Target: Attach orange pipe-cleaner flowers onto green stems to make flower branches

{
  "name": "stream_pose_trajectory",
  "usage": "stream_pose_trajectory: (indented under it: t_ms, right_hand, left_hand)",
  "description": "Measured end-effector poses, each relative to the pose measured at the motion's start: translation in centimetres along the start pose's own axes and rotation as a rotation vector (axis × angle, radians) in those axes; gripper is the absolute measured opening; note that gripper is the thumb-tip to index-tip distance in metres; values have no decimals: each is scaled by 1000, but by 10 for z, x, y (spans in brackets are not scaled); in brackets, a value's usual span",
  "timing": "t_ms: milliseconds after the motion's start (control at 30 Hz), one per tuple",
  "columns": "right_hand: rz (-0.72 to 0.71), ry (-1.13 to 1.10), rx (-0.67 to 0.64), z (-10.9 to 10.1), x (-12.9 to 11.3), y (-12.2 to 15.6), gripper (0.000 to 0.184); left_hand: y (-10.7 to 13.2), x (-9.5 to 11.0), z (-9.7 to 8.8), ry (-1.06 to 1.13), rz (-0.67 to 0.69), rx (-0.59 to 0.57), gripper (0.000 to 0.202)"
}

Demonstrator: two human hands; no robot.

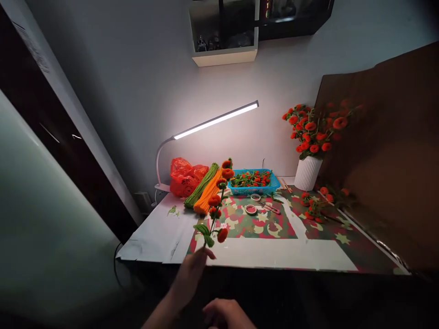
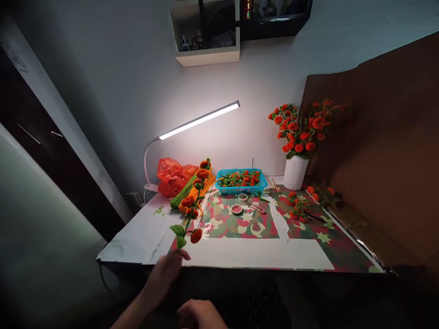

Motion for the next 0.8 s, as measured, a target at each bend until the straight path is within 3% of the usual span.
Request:
stream_pose_trajectory:
  t_ms: [67, 133, 233, 333, 500, 567, 667, 733, 800]
  right_hand:
    - [-11, 53, 54, 3, 4, 0, 32]
    - [-23, 112, 121, 4, 8, 3, 32]
    - [-32, 153, 148, 2, 16, 8, 29]
    - [-14, 160, 181, -5, 29, 11, 30]
    - [12, 168, 300, -18, 40, 23, 26]
    - [-48, 170, 291, -25, 25, 28, 22]
    - [-224, 251, 302, -48, -17, 13, 14]
    - [-359, 476, 330, -68, -49, -18, 16]
    - [-421, 836, 298, -88, -71, -64, 21]
  left_hand:
    - [-5, -1, -47, -274, 116, 108, 43]
    - [-17, -6, -90, -521, 180, 132, 39]
    - [-39, -21, -131, -748, 236, 108, 35]
    - [-59, -40, -143, -850, 247, 48, 35]
    - [-73, -60, -143, -848, 216, 6, 37]
    - [-74, -64, -148, -820, 207, 6, 38]
    - [-74, -66, -159, -793, 187, 46, 39]
    - [-74, -67, -167, -790, 173, 88, 40]
    - [-75, -67, -172, -782, 172, 137, 42]
Point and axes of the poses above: each hand's wrist, its own y-axis away from the middle knuckle, its own z-axis out of the palm, x = y × z, the point moved 2 cm from there along -y, towards the middle knuckle, and after that the axes turned 8 degrees about -y, right-handed, at the moved point
